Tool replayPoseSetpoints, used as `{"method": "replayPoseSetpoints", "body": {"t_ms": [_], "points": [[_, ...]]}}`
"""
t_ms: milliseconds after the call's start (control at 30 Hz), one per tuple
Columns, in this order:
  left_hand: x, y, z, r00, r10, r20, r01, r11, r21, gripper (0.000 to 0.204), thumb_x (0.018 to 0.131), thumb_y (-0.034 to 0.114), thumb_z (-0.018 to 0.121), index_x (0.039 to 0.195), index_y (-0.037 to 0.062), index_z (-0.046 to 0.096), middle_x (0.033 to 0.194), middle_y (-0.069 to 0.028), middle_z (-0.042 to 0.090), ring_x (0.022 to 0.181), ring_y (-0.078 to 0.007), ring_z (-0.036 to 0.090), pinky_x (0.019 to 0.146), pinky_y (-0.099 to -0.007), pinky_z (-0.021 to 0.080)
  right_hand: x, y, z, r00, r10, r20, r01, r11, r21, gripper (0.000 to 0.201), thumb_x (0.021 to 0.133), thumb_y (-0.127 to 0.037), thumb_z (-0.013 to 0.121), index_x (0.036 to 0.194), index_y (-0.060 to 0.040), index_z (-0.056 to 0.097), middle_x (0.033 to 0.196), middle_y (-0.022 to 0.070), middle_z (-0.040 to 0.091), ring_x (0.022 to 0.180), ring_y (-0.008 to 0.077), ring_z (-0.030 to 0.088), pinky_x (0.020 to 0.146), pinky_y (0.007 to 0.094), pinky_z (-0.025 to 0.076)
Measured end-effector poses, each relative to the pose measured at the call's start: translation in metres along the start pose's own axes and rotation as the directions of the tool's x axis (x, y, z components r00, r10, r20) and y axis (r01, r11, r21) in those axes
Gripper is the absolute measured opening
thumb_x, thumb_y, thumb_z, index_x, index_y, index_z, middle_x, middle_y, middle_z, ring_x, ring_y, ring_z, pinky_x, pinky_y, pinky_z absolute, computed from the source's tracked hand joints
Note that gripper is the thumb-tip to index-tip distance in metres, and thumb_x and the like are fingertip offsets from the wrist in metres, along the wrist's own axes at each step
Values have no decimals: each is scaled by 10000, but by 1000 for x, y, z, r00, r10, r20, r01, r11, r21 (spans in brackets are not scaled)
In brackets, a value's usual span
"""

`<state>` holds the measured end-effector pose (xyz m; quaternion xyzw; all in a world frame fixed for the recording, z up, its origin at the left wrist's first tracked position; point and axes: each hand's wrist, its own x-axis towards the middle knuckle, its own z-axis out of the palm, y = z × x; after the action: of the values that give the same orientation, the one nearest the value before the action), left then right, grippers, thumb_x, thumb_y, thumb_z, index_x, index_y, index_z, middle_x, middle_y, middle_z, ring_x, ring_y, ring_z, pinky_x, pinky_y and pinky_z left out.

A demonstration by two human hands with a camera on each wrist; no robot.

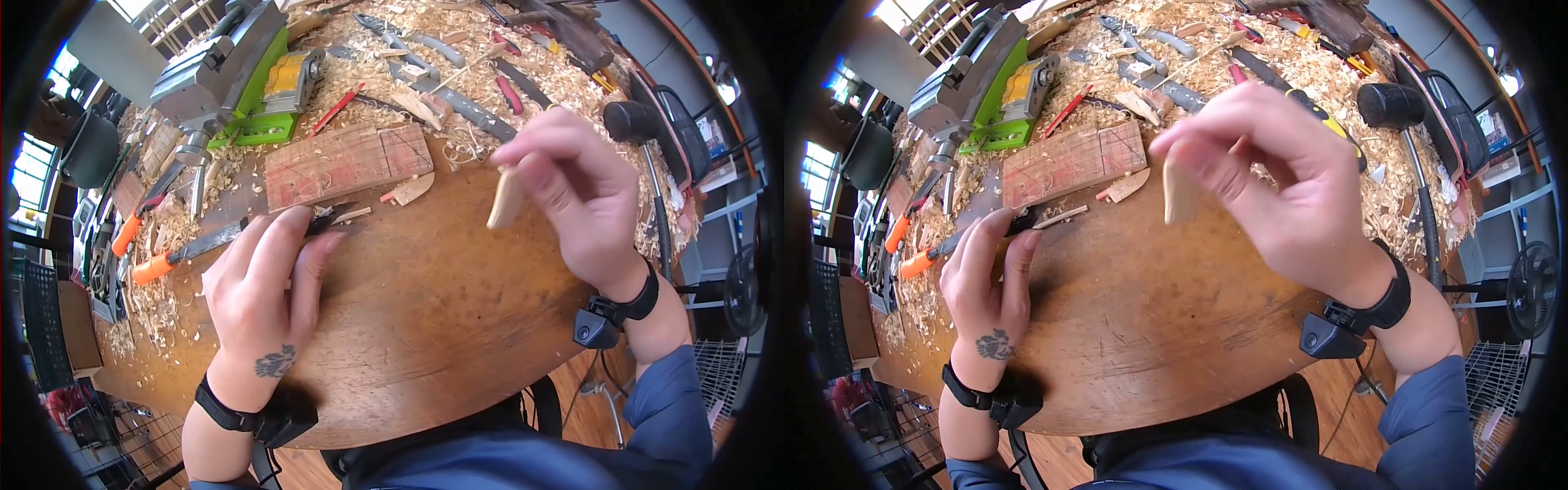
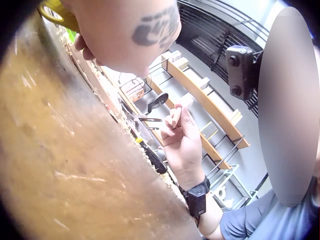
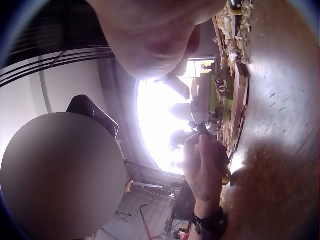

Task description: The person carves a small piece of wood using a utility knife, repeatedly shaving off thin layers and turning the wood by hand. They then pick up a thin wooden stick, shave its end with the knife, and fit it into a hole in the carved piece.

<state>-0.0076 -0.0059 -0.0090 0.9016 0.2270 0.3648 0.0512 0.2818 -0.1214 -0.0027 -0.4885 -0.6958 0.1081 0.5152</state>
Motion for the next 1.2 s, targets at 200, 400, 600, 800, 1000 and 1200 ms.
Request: {"method": "replayPoseSetpoints", "body": {"t_ms": [200, 400, 600, 800, 1000, 1200], "points": [[1, 2, 2, 995, 62, 75, -57, 996, -64, 229, 867, 48, 832, 1065, -10, 734, 828, -127, 680, 666, -304, 665, 593, -382, 521, -3, -10, 18, 945, 273, 178, -289, 954, 73, 86, 966, -113, 841, 1020, -46, 837, 924, 58, 791, 786, 145, 705, 680, 273, 541], [0, 8, 0, 988, 64, 138, -55, 996, -67, 294, 803, 75, 857, 1066, 15, 739, 852, -123, 691, 680, -301, 681, 596, -382, 534, -8, 5, 24, 946, 214, 242, -226, 974, 26, 101, 951, -127, 840, 1016, -50, 843, 920, 83, 785, 799, 196, 719, 696, 315, 554], [0, 10, -2, 979, 43, 201, -27, 996, -81, 314, 818, 80, 854, 1104, 17, 739, 879, -130, 691, 715, -317, 691, 627, -390, 538, -7, 2, 22, 942, 218, 256, -228, 974, 9, 109, 951, -138, 835, 1008, -44, 840, 924, 86, 785, 803, 194, 724, 696, 314, 559], [-1, 12, -3, 971, 20, 240, -2, 997, -75, 309, 844, 88, 847, 1128, 21, 742, 912, -137, 696, 783, -330, 700, 685, -397, 547, -8, 6, 21, 939, 214, 269, -224, 975, 8, 127, 971, -153, 818, 1012, -34, 836, 902, 103, 781, 799, 215, 728, 695, 330, 556], [0, 13, -4, 968, 17, 249, -1, 998, -65, 294, 846, 83, 836, 1120, 22, 749, 924, -138, 693, 793, -337, 693, 695, -402, 544, -7, 6, 21, 946, 205, 251, -229, 971, 70, 184, 1021, -182, 772, 1009, -7, 825, 905, 133, 777, 797, 270, 727, 724, 367, 552], [0, 12, -3, 971, 31, 238, -14, 998, -69, 283, 845, 76, 833, 1112, 21, 754, 924, -138, 695, 786, -337, 694, 689, -404, 548, -6, 6, 21, 937, 220, 272, -251, 964, 86, 227, 1062, -205, 724, 1003, -8, 820, 886, 150, 773, 806, 272, 732, 734, 372, 551]]}}
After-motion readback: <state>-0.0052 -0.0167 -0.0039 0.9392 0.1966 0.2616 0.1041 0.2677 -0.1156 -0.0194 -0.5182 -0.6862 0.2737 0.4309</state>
